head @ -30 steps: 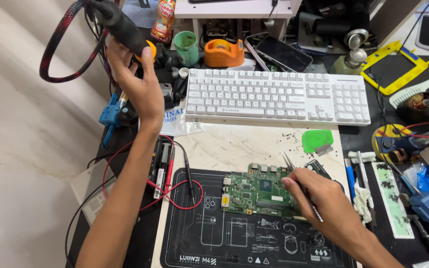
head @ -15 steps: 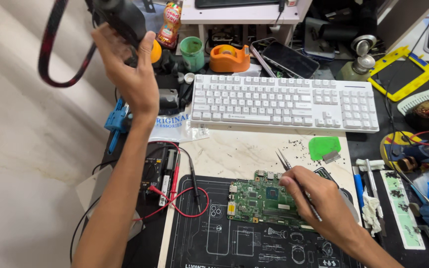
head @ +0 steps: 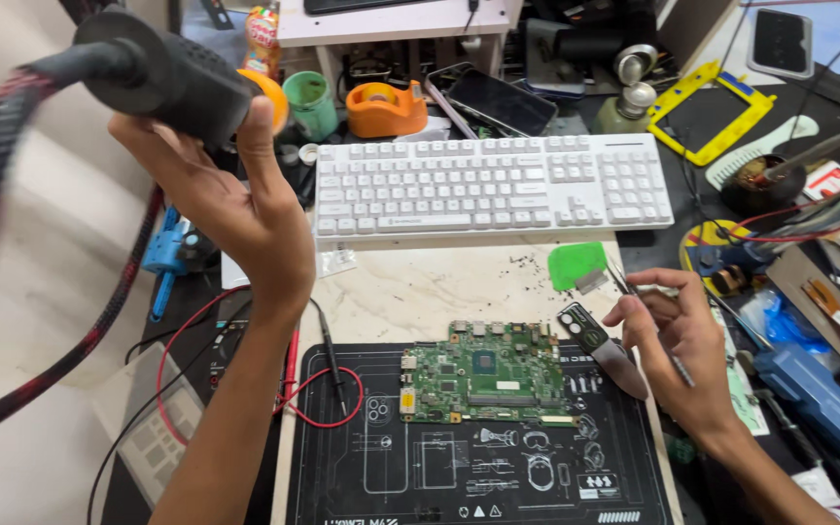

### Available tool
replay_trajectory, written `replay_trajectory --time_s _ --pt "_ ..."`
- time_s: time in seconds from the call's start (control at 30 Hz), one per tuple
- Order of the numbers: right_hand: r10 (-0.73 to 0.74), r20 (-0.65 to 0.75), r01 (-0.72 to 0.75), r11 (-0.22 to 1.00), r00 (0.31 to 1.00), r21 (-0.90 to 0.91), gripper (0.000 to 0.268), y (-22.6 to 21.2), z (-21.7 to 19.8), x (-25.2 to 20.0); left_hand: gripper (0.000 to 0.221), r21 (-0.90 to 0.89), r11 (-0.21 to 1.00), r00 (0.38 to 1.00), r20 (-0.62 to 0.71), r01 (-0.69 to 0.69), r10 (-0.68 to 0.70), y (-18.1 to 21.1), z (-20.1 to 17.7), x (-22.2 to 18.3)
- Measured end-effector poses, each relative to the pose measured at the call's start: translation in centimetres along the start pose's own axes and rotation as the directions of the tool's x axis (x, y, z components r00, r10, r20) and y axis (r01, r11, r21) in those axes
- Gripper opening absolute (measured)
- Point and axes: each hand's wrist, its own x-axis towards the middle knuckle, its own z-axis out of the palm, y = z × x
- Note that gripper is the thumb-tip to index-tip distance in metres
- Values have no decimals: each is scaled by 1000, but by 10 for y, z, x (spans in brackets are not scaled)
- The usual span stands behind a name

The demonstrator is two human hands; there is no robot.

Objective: The person uses a hot air rework station and tweezers to heat and manipulate a small component on a circuit board. They apply liquid from a small bottle and press on the component by hand.

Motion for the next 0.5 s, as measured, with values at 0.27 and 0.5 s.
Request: replay_trajectory --time_s 0.27,0.5 --pt "141 -179 -64 922 974 381 24 15 -15 -8 83 -272 936 974 109 222 -200 28 54 -44" --pt "53 -260 33 948 964 318 24 26 -8 -13 62 -454 766 879 369 455 -303 67 110 -86"
